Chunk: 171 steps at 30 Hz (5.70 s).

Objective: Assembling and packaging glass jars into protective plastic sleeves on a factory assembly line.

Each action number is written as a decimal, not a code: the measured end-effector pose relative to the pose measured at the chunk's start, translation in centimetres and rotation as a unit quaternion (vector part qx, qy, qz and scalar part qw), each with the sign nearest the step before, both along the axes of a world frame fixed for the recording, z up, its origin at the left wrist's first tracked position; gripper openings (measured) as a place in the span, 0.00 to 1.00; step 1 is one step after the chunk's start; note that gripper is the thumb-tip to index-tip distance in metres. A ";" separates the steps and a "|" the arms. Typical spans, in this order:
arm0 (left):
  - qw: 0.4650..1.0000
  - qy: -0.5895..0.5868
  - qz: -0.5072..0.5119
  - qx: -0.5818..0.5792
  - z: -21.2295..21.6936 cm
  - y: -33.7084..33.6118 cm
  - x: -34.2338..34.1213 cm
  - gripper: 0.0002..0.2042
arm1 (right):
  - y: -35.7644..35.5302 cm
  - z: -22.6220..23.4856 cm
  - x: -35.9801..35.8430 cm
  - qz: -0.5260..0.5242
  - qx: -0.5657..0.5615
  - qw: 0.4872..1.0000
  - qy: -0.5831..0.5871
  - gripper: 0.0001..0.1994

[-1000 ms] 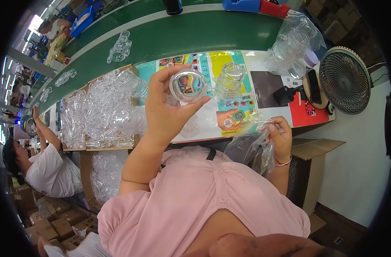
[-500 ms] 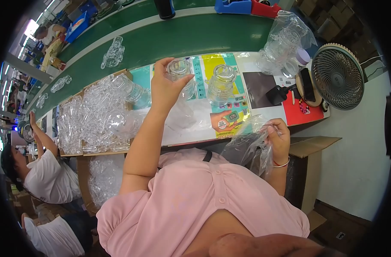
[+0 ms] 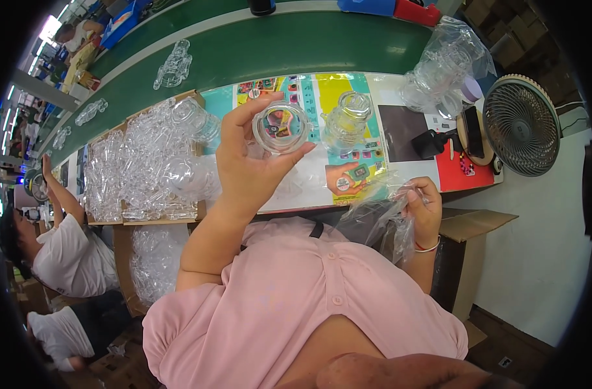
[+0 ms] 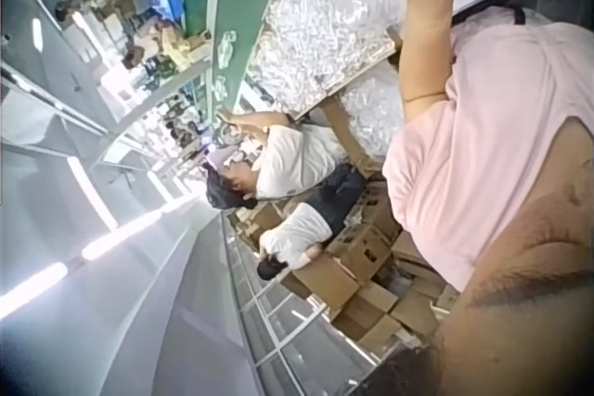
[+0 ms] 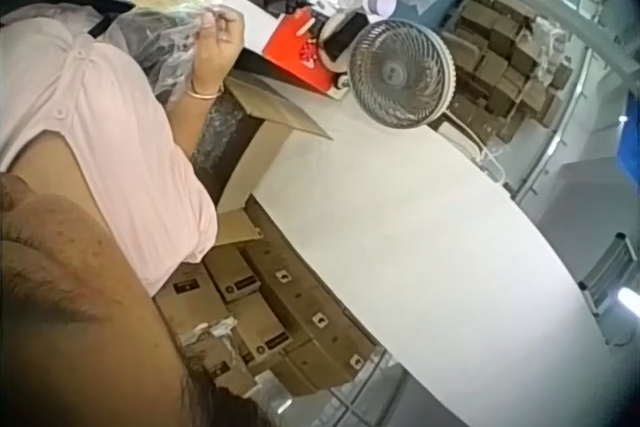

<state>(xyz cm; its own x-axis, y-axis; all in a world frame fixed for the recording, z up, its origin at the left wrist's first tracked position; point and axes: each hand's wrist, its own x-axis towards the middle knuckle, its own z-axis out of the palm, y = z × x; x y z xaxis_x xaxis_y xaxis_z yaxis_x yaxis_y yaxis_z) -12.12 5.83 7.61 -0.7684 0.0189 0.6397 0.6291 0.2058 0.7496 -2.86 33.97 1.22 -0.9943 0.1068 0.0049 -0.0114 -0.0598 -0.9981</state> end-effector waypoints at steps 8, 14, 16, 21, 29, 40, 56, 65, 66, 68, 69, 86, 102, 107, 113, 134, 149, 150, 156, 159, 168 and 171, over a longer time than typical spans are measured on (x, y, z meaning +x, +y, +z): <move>0.999 -0.034 -0.028 0.017 0.5 -0.4 1.2 0.34 | -0.9 0.1 0.2 0.011 0.004 1.000 -0.003 0.15; 0.992 -0.105 -0.070 0.004 0.8 -0.3 2.2 0.36 | -1.8 0.2 0.1 0.054 0.094 0.986 0.124 0.32; 0.989 -0.124 -0.080 -0.001 1.0 -0.1 2.6 0.35 | -2.4 1.6 -0.3 0.128 0.190 0.947 0.225 0.34; 0.980 -0.151 -0.131 -0.014 0.5 -0.1 3.5 0.33 | -4.9 5.7 -1.9 0.226 0.279 0.856 0.371 0.33; 0.963 -0.205 -0.153 -0.079 0.9 -0.1 4.2 0.32 | -7.1 7.7 -2.1 0.264 0.330 0.840 0.340 0.35; 0.961 -0.196 -0.161 -0.114 0.7 0.0 4.4 0.29 | -8.5 8.3 -2.3 0.257 0.435 0.789 0.349 0.31; 0.970 -0.181 -0.146 -0.072 -0.2 -0.4 4.0 0.32 | -7.2 7.5 -1.7 0.205 0.392 0.802 0.402 0.27; 0.976 -0.196 -0.084 -0.046 -3.1 -0.8 4.1 0.33 | -3.5 7.8 -1.4 0.155 0.226 0.917 0.290 0.26; 0.983 -0.169 -0.067 -0.032 -3.3 -0.8 4.3 0.32 | -3.2 8.0 -1.1 0.108 0.206 0.932 0.277 0.24; 0.981 -0.171 -0.076 -0.047 -3.1 -1.1 4.5 0.33 | -2.8 8.1 -1.0 0.064 0.187 0.944 0.263 0.23; 0.979 -0.171 -0.085 -0.065 -3.1 -1.2 4.6 0.34 | -2.6 7.9 -1.0 -0.009 0.189 0.938 0.291 0.23; 0.978 -0.193 -0.084 0.002 -6.1 -2.0 4.6 0.38 | -5.8 12.2 -5.7 -0.215 0.061 0.918 0.329 0.16; 0.800 -0.481 -0.147 0.326 -8.2 -5.5 6.2 0.07 | -12.1 13.2 -9.1 0.167 0.376 0.851 0.326 0.13; 0.770 -0.515 -0.093 0.367 -9.2 -4.7 5.9 0.06 | -11.7 11.4 -7.9 0.121 0.324 0.873 0.343 0.14; 0.794 -0.494 -0.072 0.346 -10.6 -4.6 4.8 0.06 | -8.4 1.4 -5.0 0.135 0.310 0.941 0.020 0.13; 0.846 -0.448 0.020 0.290 -15.8 -3.7 4.0 0.05 | -11.5 -8.4 -4.3 0.068 0.480 0.851 0.201 0.09; 0.845 -0.215 0.037 -0.488 -15.8 -4.5 5.1 0.08 | -13.7 5.6 -2.9 0.100 0.375 0.895 0.220 0.23; 0.827 -0.205 0.016 -0.524 -16.6 -4.7 5.0 0.08 | -14.6 6.0 -2.9 0.145 0.474 0.850 0.177 0.24; 0.908 -0.232 0.043 -0.346 -13.9 -4.5 5.4 0.09 | -9.8 8.9 -5.5 0.093 0.375 0.870 0.306 0.28; 0.938 -0.262 0.055 -0.220 -13.9 -5.1 6.1 0.08 | -2.8 17.8 -6.2 -0.039 0.371 0.872 0.317 0.25; 0.952 -0.217 0.029 -0.215 -15.2 -5.3 5.8 0.06 | 12.3 28.5 -17.1 -0.224 0.379 0.806 0.395 0.19; 0.957 -0.192 0.036 -0.214 -15.4 -5.3 5.8 0.05 | 13.5 26.8 -20.2 -0.181 0.403 0.830 0.340 0.20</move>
